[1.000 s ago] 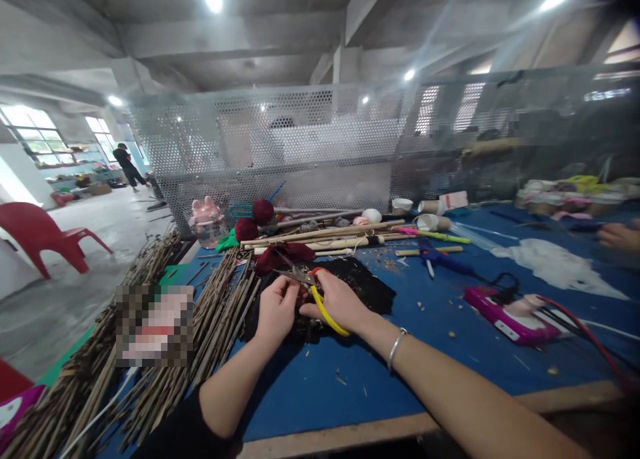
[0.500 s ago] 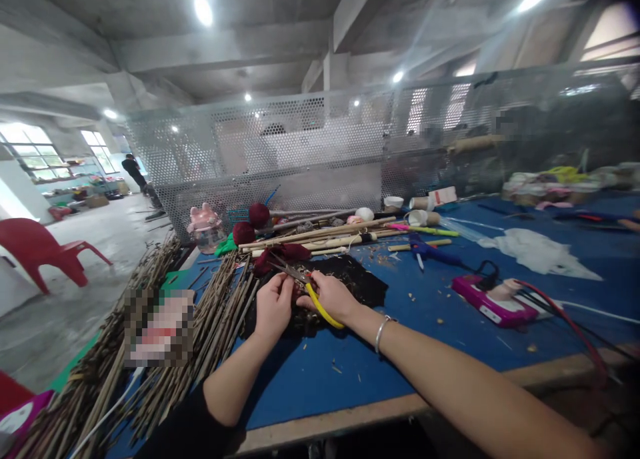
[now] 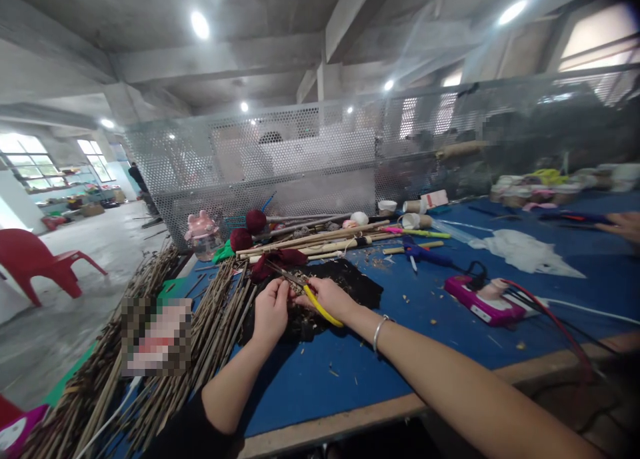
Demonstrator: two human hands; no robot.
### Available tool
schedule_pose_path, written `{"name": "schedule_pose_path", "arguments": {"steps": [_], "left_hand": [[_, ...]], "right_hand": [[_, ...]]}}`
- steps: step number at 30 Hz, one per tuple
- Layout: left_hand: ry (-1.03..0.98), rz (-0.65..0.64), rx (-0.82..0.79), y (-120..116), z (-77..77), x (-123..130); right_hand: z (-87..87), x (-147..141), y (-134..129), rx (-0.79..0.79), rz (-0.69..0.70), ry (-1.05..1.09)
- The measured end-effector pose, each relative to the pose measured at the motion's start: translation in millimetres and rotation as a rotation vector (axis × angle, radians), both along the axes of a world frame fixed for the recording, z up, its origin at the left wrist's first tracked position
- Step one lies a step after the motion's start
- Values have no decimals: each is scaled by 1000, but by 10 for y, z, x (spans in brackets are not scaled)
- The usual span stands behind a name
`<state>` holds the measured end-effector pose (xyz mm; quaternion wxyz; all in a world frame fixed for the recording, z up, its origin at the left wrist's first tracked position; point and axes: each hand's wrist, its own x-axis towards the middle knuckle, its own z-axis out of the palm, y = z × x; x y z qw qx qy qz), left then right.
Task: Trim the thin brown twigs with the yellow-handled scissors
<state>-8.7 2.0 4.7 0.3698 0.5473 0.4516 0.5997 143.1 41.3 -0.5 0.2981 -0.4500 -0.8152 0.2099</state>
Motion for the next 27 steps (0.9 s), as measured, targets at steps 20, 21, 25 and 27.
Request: {"name": "schedule_pose_path", "arguments": {"steps": [20, 21, 25, 27], "left_hand": [[-30, 14, -51, -26, 41, 21], [-17, 18, -49, -30, 47, 21], [75, 39, -8, -47, 58, 11], [133, 57, 23, -53, 58, 4]], "right_hand": [[20, -54, -103, 132, 9, -101], [8, -56, -97, 147, 5, -105], [-31, -66, -87, 170, 5, -87], [-36, -75, -94, 154, -3, -78]]}}
